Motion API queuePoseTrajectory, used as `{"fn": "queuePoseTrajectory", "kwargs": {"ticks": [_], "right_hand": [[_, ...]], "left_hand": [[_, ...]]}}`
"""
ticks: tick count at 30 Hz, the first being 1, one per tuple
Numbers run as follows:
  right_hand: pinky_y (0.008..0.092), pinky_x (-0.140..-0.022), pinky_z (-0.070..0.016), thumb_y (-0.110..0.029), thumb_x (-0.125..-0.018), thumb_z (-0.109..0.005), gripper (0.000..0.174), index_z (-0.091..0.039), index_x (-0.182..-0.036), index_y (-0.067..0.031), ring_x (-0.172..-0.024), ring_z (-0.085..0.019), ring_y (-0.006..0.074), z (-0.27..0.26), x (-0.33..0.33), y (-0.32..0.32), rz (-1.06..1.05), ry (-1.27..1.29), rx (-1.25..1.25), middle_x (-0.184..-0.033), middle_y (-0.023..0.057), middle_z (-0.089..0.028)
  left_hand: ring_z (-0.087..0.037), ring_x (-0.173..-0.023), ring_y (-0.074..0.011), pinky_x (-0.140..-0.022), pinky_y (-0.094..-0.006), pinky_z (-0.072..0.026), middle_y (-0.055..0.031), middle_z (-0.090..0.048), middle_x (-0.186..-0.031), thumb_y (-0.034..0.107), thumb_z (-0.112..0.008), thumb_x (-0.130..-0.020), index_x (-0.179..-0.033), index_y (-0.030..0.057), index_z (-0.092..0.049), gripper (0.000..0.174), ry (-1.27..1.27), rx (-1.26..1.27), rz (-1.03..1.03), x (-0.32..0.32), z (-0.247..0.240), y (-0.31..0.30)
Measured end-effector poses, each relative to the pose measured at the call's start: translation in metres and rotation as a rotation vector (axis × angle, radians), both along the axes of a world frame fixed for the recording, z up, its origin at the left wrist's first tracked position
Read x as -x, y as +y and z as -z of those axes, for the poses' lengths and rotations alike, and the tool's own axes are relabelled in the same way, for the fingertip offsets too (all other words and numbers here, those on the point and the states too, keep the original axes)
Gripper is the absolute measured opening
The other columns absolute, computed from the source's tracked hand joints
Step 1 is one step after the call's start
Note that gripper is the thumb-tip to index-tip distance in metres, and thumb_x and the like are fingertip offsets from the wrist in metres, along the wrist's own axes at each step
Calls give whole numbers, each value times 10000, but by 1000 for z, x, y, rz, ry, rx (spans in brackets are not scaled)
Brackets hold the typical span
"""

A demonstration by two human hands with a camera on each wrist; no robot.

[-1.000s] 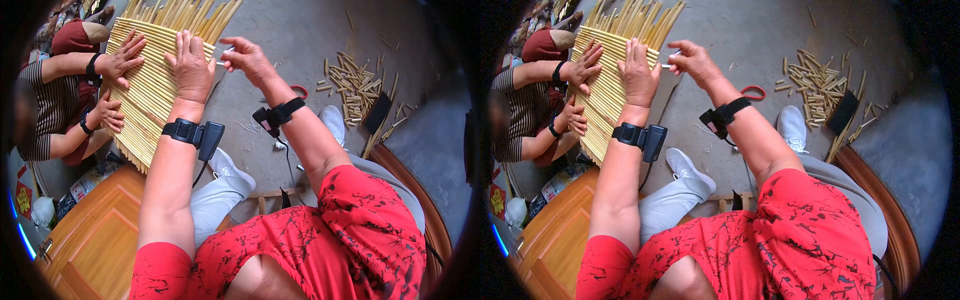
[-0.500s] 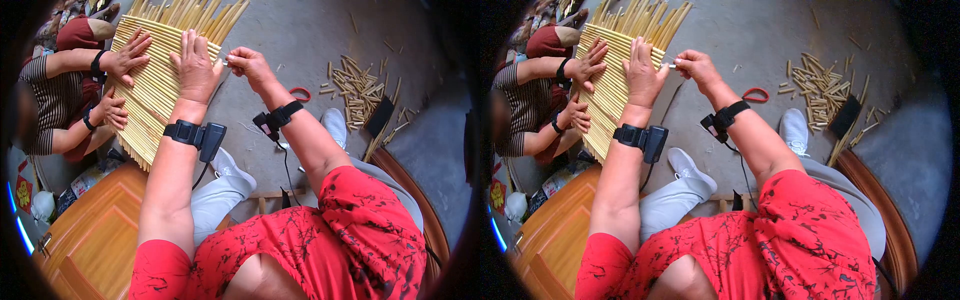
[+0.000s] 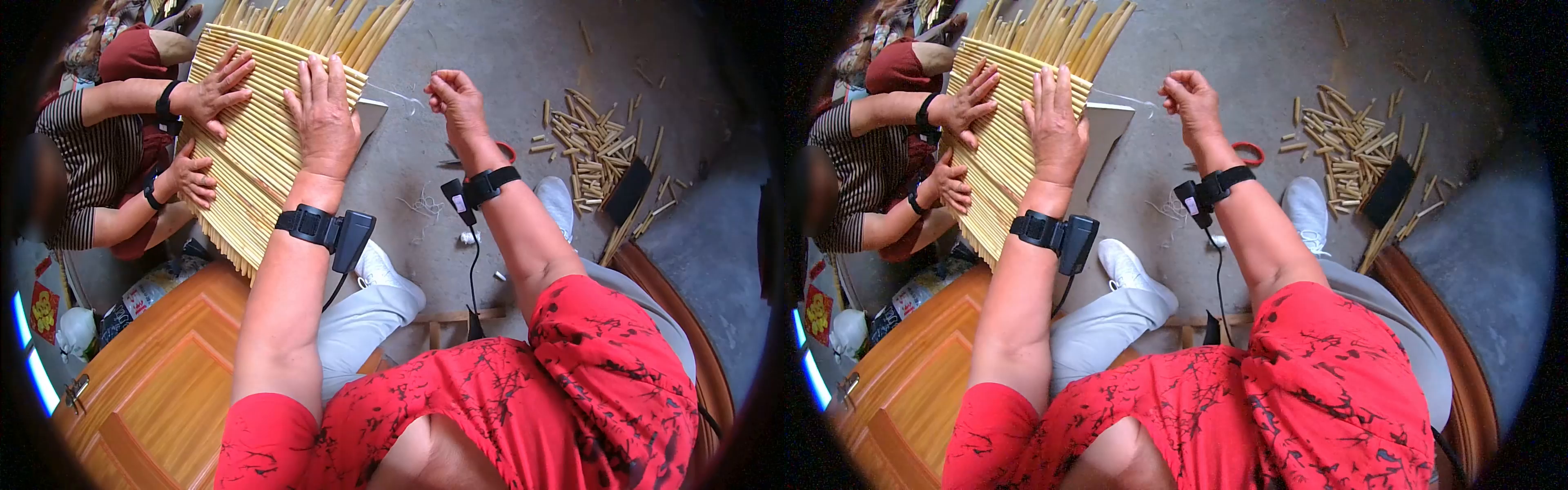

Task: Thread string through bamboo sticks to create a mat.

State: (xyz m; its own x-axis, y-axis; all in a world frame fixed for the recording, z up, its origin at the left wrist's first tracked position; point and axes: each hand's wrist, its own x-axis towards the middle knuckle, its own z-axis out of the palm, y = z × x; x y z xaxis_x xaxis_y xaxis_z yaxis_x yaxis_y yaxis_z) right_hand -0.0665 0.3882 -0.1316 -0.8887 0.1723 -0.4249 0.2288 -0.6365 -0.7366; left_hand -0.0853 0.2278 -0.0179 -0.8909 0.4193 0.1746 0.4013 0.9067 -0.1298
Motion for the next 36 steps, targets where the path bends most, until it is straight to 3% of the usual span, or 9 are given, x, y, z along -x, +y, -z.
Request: {"fn": "queuePoseTrajectory", "kwargs": {"ticks": [3,5,9,20,22,25,29,31,36], "right_hand": [[210,-480,-420,-166,-846,-567,112,-542,-896,-69,-554,-530,89,-12,3,5,-50,93,7,-687,41,-595],[211,-456,-425,-189,-866,-550,99,-521,-904,-103,-539,-537,86,-27,4,1,-282,281,-68,-672,37,-595],[210,-434,-427,-228,-886,-528,110,-503,-910,-124,-495,-528,78,-43,1,-11,-556,255,-310,-608,14,-573],[218,-490,-458,-157,-859,-563,96,-570,-921,-83,-565,-562,78,-37,10,-29,-458,364,-415,-667,18,-595],[209,-563,-472,-198,-867,-552,131,-578,-943,-93,-653,-563,63,-34,12,-29,-489,407,-365,-754,10,-608],[222,-609,-480,-177,-855,-570,123,-588,-933,-84,-676,-561,76,-35,14,-28,-521,350,-245,-757,9,-603],[224,-585,-466,-123,-824,-605,91,-599,-895,-67,-663,-551,88,-18,17,-30,-425,468,-211,-718,15,-590],[231,-598,-464,-113,-817,-612,104,-602,-908,-64,-674,-547,95,-8,21,-33,-299,582,-561,-736,9,-586],[246,-585,-472,-135,-826,-603,115,-598,-921,-72,-668,-548,108,-28,17,-30,-484,425,-321,-744,15,-580]], "left_hand": [[-225,-1302,-316,-1018,-520,-208,-175,-282,-1372,119,-672,-691,-1350,84,-253,782,-6,-18,8,-1,3,-1],[-226,-1301,-317,-1017,-520,-208,-177,-279,-1373,117,-670,-691,-1349,81,-255,779,-1,-29,14,0,2,-2],[-222,-1304,-315,-1017,-519,-205,-171,-277,-1377,113,-664,-697,-1346,78,-260,765,-14,-65,17,0,2,-3],[-235,-1305,-296,-1016,-515,-208,-152,-298,-1370,86,-673,-676,-1358,84,-219,819,-11,-186,35,-1,1,-3],[-242,-1302,-293,-1015,-514,-209,-151,-313,-1362,83,-673,-669,-1353,83,-230,814,-9,-203,43,-1,0,-4],[-246,-1301,-292,-1016,-512,-208,-152,-320,-1359,81,-671,-662,-1340,82,-250,797,-6,-207,36,-1,0,-3],[-233,-1303,-311,-1021,-509,-203,-165,-306,-1366,79,-663,-662,-1318,92,-283,759,-18,-158,36,-1,-1,-5],[-227,-1305,-314,-1024,-506,-200,-167,-300,-1368,79,-660,-663,-1318,97,-285,755,-34,-154,38,-1,-3,-6],[-215,-1308,-316,-1031,-499,-193,-168,-282,-1378,73,-652,-662,-1319,110,-287,752,-50,-141,42,-1,-4,-6]]}}
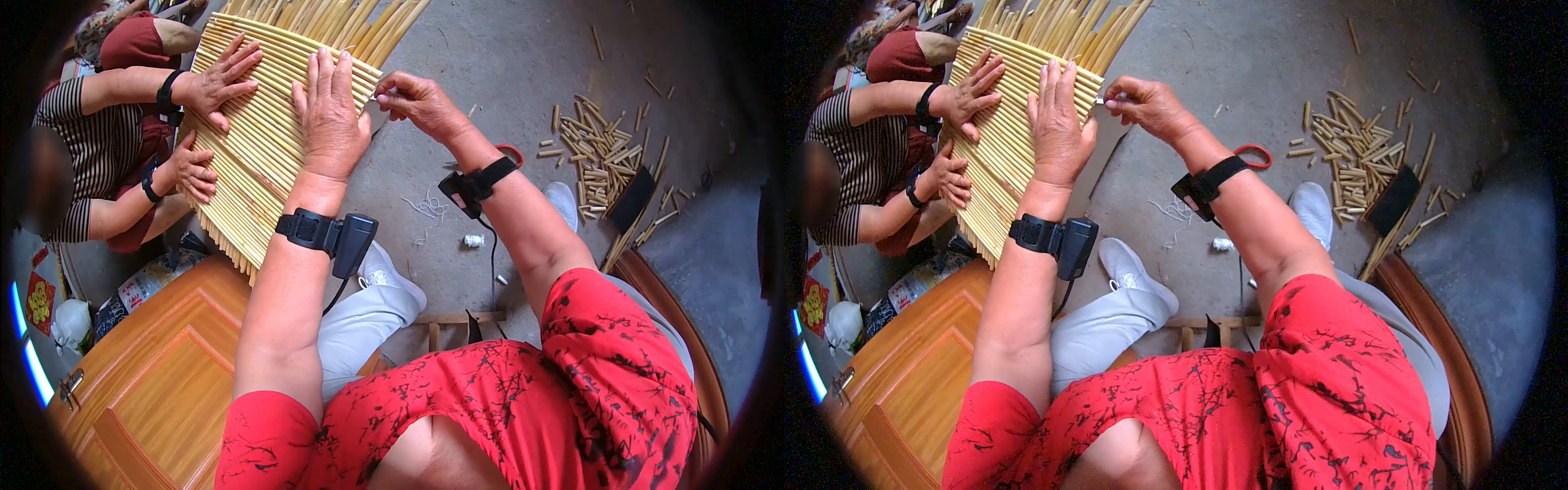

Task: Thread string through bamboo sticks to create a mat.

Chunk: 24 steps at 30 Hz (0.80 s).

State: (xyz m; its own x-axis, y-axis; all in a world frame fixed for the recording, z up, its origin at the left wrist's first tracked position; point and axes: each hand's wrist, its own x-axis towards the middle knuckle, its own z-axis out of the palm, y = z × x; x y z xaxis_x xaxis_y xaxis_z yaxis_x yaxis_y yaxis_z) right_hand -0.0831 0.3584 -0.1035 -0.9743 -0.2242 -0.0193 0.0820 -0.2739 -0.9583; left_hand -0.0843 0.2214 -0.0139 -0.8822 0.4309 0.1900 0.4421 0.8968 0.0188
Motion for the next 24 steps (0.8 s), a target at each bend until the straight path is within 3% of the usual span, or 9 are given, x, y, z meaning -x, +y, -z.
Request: {"fn": "queuePoseTrajectory", "kwargs": {"ticks": [2,7,12,14,15,18,22,24], "right_hand": [[253,-582,-479,-140,-834,-592,111,-592,-927,-78,-668,-551,114,-3,1,-1,-24,-21,30,-747,18,-580],[259,-572,-496,-136,-874,-521,83,-559,-941,-105,-686,-566,133,-20,5,6,-123,-27,-232,-772,26,-587],[235,-555,-490,-140,-897,-486,107,-571,-958,-117,-635,-567,100,-7,7,5,-56,97,-251,-739,20,-593],[234,-553,-490,-139,-899,-481,104,-570,-946,-115,-619,-564,99,-7,7,6,-36,139,-248,-733,18,-593],[250,-552,-482,-69,-868,-491,111,-564,-939,-112,-665,-554,116,-9,8,7,-73,99,-254,-784,16,-588],[265,-557,-471,44,-811,-489,205,-556,-936,-103,-723,-543,128,-11,7,7,-126,25,-198,-844,13,-581],[265,-579,-471,137,-734,-449,317,-550,-950,-72,-764,-536,121,-17,6,7,-124,-14,-175,-856,18,-575],[263,-571,-472,111,-757,-470,262,-547,-938,-62,-737,-539,119,-4,7,4,-84,-5,-114,-842,20,-577]], "left_hand": [[-221,-1305,-319,-1034,-491,-193,-171,-288,-1375,98,-653,-665,-1317,100,-290,746,-7,0,0,0,-2,0],[-238,-1298,-321,-1028,-473,-204,-175,-297,-1371,181,-667,-667,-1329,96,-290,767,-59,-25,55,2,-13,-5],[-270,-1282,-320,-1025,-447,-204,-184,-307,-1367,308,-665,-702,-1343,107,-297,766,-79,-131,145,3,-16,-13],[-291,-1274,-299,-1020,-422,-206,-172,-323,-1365,366,-558,-805,-1334,116,-339,624,-51,-109,197,6,-13,-21],[-291,-1274,-299,-1020,-422,-206,-172,-323,-1365,366,-558,-805,-1334,116,-339,624,-50,-110,196,9,-11,-25],[-307,-1272,-247,-1001,-382,-213,-124,-345,-1367,301,-367,-913,-1322,137,-388,441,-28,-21,232,13,-11,-33],[-299,-1277,-246,-998,-383,-214,-126,-333,-1374,337,-399,-899,-1326,136,-380,472,-48,-1,223,15,-11,-36],[-293,-1280,-247,-998,-383,-213,-123,-328,-1379,377,-426,-880,-1330,141,-373,511,-41,-8,226,14,-12,-34]]}}
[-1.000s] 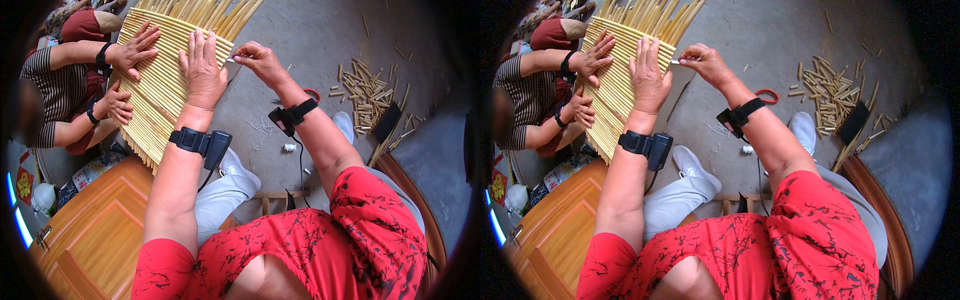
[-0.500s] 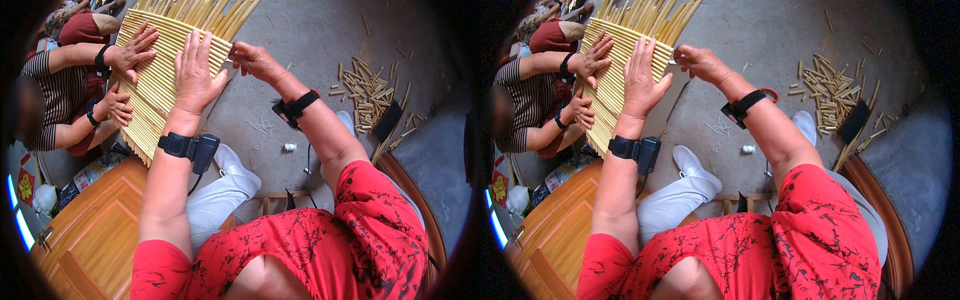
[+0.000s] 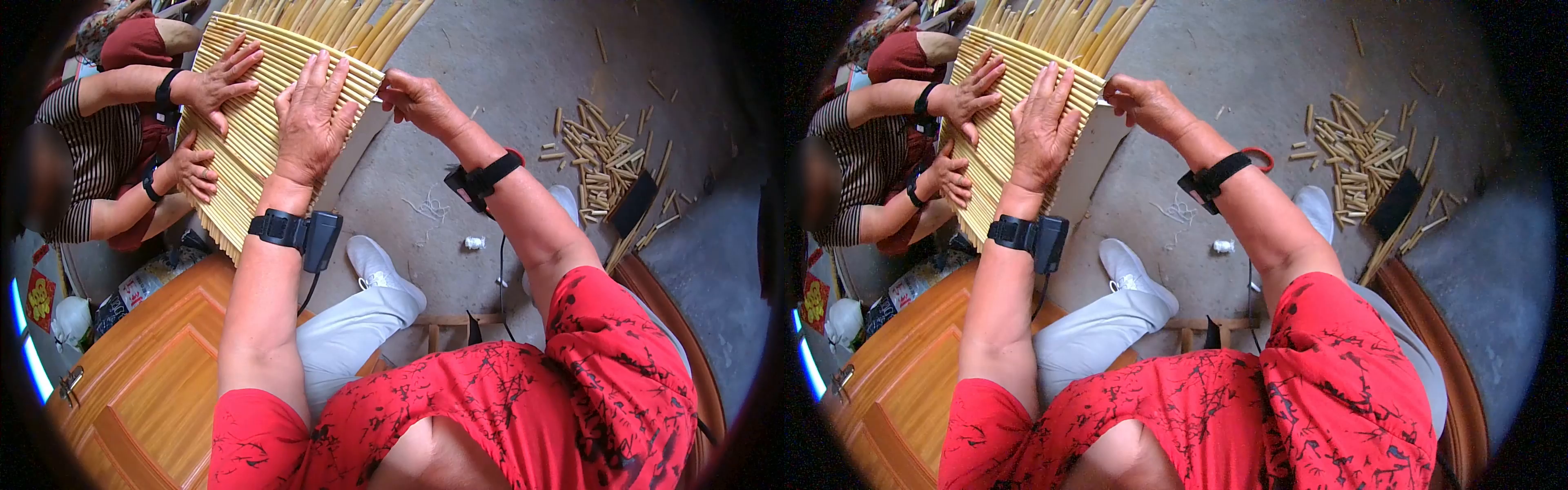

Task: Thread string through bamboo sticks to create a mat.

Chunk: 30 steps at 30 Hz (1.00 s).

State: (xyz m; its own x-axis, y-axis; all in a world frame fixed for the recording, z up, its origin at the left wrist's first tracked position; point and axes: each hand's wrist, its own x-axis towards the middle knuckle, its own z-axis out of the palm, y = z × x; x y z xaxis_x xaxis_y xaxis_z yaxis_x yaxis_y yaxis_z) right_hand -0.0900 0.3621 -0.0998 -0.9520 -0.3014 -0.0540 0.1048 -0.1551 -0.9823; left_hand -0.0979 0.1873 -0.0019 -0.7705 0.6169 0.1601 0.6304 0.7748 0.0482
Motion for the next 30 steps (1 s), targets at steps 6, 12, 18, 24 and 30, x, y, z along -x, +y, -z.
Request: {"fn": "queuePoseTrajectory", "kwargs": {"ticks": [6,12,18,24,30], "right_hand": [[248,-536,-471,-41,-837,-543,43,-541,-880,-47,-615,-540,102,4,-11,-2,271,13,101,-737,16,-575],[232,-547,-464,-114,-849,-564,56,-564,-844,-59,-630,-544,89,6,-9,7,-20,66,-160,-723,6,-591],[226,-515,-464,-74,-759,-644,81,-642,-841,-68,-583,-555,90,-5,10,82,-373,-49,-397,-669,3,-602],[158,-440,-379,-138,-813,-610,95,-626,-869,-63,-514,-508,44,13,13,156,-89,-143,-11,-665,-8,-588],[151,-498,-374,-178,-878,-534,142,-574,-944,-59,-572,-475,45,30,26,137,157,-62,643,-741,9,-575]], "left_hand": [[-237,-1307,-264,-1030,-447,-156,-105,-281,-1407,495,-505,-807,-1351,165,-332,660,-2,-31,-24,-3,3,1],[-186,-1324,-259,-1058,-506,-73,-98,-235,-1423,556,-474,-798,-1363,187,-294,699,-46,-19,-54,1,9,-4],[-184,-1326,-246,-1058,-488,-61,-88,-254,-1417,454,-307,-913,-1358,225,-310,501,-110,-18,-35,4,6,-6],[-204,-1321,-235,-1052,-468,-90,-80,-267,-1416,394,-298,-927,-1349,247,-333,449,-121,-58,24,6,7,-10],[-174,-1328,-271,-1046,-477,-94,-103,-195,-1440,599,-412,-805,-1391,214,-231,724,-25,59,63,5,5,-10]]}}
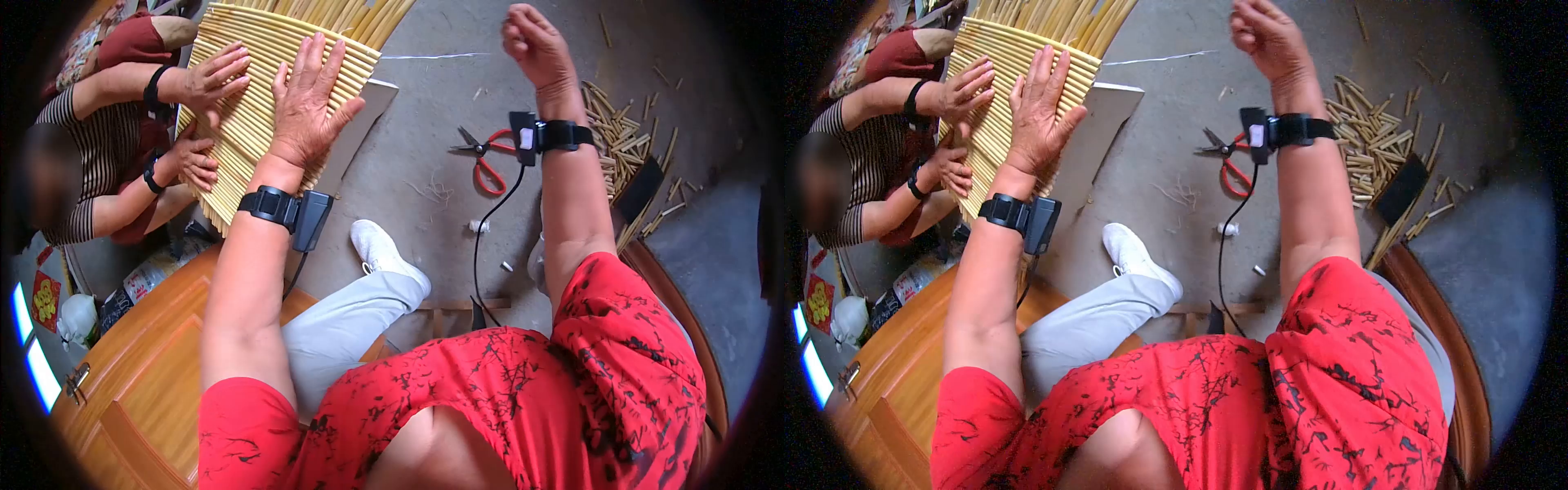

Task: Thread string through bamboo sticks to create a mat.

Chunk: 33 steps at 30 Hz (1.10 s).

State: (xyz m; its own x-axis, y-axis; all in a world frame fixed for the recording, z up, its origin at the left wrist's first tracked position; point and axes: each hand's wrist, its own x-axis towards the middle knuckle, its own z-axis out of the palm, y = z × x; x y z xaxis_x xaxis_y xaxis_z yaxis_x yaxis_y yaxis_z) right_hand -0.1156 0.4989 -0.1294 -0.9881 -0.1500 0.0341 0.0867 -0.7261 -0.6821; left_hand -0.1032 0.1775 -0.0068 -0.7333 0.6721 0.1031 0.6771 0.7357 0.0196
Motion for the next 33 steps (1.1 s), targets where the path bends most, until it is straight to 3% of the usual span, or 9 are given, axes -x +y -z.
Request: {"fn": "queuePoseTrajectory", "kwargs": {"ticks": [1,3,5,7,10,13,18,23,33], "right_hand": [[151,-498,-374,-178,-878,-534,142,-574,-944,-59,-572,-475,45,-10,5,-17,4,24,2,-741,9,-575],[190,-507,-431,-154,-840,-578,93,-582,-893,-78,-576,-530,62,-44,-12,-69,288,21,-365,-719,7,-597],[208,-523,-442,-108,-840,-570,59,-558,-863,-55,-584,-523,72,-65,-22,-114,461,12,-488,-747,6,-569],[204,-510,-443,-49,-831,-566,36,-536,-849,-43,-577,-515,72,-55,-24,-156,702,238,-729,-780,10,-524],[192,-475,-431,-21,-825,-568,57,-529,-855,-49,-570,-513,66,-61,-35,-169,505,5,-415,-785,10,-480],[184,-445,-422,-19,-830,-561,69,-520,-873,-54,-553,-509,61,-58,-37,-173,414,-46,-234,-772,12,-471],[185,-436,-418,-29,-833,-563,77,-511,-887,-48,-544,-507,56,-55,-35,-173,409,-29,-267,-769,7,-481],[180,-426,-405,-50,-840,-566,62,-512,-868,-57,-540,-503,47,-65,-42,-167,411,-81,-181,-709,-5,-507],[182,-433,-400,-78,-830,-590,66,-527,-842,-61,-528,-488,38,-56,-48,-169,332,-84,-310,-645,-17,-515]], "left_hand": [[-173,-1328,-275,-1045,-484,-90,-108,-197,-1440,594,-429,-798,-1391,203,-232,737,11,5,-7,1,2,0],[-172,-1329,-275,-1045,-487,-89,-110,-192,-1441,577,-455,-789,-1391,195,-233,747,-3,0,-22,-1,2,1],[-171,-1330,-266,-1043,-497,-98,-105,-194,-1440,568,-466,-784,-1389,197,-233,748,-3,9,-41,-3,-1,3],[-171,-1330,-257,-1041,-508,-107,-101,-196,-1438,560,-477,-779,-1388,199,-232,749,19,16,-65,0,-6,5],[-168,-1333,-254,-1048,-481,-91,-86,-195,-1444,558,-463,-790,-1388,196,-240,734,-18,21,-80,-3,-1,4],[-168,-1333,-251,-1050,-479,-92,-84,-198,-1443,573,-453,-789,-1389,198,-238,739,-12,25,-81,-4,-1,3],[-158,-1335,-253,-1047,-487,-90,-87,-176,-1448,580,-419,-807,-1384,243,-248,689,-2,44,-70,-4,-2,3],[-155,-1333,-258,-1041,-510,-96,-103,-188,-1438,541,-473,-789,-1380,245,-250,697,-19,41,-77,-5,-3,4],[-148,-1335,-258,-1043,-515,-89,-102,-178,-1443,510,-486,-791,-1381,244,-248,690,-40,27,-87,-4,-4,4]]}}
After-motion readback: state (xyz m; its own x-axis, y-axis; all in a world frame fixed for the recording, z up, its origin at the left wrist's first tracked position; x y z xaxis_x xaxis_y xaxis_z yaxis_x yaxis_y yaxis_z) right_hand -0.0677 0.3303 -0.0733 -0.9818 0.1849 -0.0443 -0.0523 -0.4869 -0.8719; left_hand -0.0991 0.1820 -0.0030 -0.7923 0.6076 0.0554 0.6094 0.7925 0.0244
